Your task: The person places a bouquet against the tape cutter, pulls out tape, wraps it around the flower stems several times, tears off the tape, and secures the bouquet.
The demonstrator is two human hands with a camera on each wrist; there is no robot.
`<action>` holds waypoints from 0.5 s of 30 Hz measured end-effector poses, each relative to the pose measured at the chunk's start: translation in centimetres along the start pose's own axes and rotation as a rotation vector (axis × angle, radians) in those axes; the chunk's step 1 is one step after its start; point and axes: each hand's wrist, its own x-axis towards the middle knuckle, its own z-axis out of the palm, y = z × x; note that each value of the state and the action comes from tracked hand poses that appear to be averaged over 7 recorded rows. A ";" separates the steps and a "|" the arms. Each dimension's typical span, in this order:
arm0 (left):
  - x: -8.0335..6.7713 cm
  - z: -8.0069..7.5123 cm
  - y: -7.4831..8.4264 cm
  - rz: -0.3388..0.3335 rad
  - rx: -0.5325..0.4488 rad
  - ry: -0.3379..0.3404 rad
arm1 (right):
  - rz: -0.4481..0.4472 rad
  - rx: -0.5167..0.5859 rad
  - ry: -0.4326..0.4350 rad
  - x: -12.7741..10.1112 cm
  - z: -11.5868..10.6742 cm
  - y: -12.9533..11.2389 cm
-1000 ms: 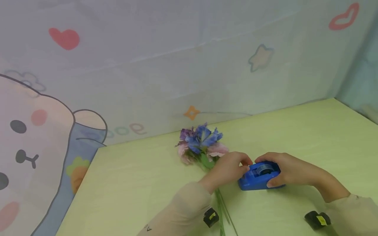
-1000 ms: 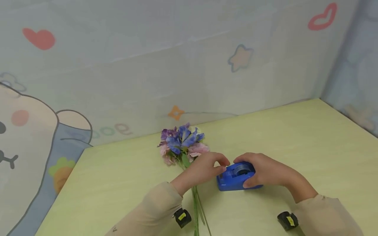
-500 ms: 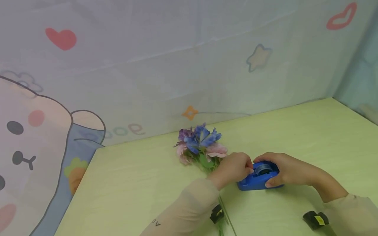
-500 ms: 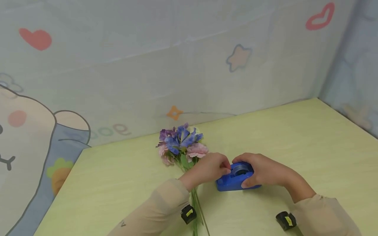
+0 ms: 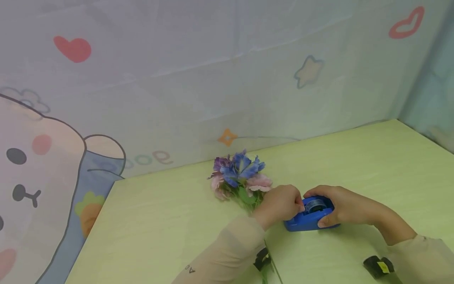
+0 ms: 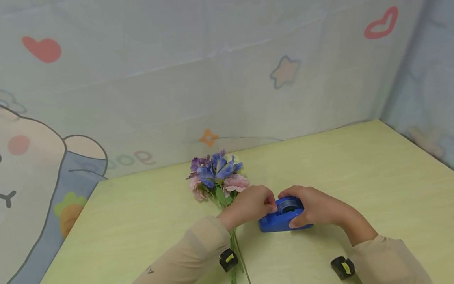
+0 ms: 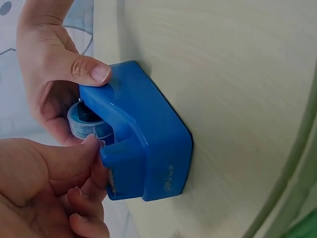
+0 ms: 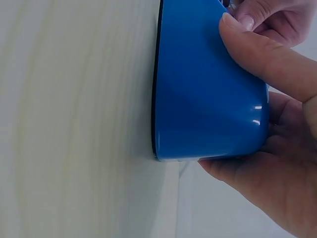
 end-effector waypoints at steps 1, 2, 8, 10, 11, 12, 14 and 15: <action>-0.1 0.0 0.1 -0.006 0.005 0.000 | 0.001 0.000 0.000 0.0 0.0 0.0; -0.2 0.0 0.1 -0.013 0.013 0.002 | 0.002 -0.004 0.000 0.0 0.0 0.0; -0.5 -0.3 0.4 -0.028 0.069 0.011 | 0.004 -0.022 0.009 0.0 0.1 0.1; -0.5 -0.4 0.5 -0.023 0.082 0.018 | 0.001 -0.027 0.011 0.0 0.1 0.1; -0.6 -0.4 0.6 -0.016 0.086 0.025 | -0.001 -0.030 0.013 0.0 0.1 0.1; -0.6 -0.4 0.6 -0.007 0.079 0.033 | -0.004 -0.034 0.013 0.0 0.1 0.2; -0.7 -0.6 0.9 0.007 0.075 0.051 | -0.015 -0.044 0.015 0.0 0.0 0.2; -0.7 -0.6 1.1 0.008 0.086 0.062 | -0.022 -0.047 0.015 0.0 0.0 0.2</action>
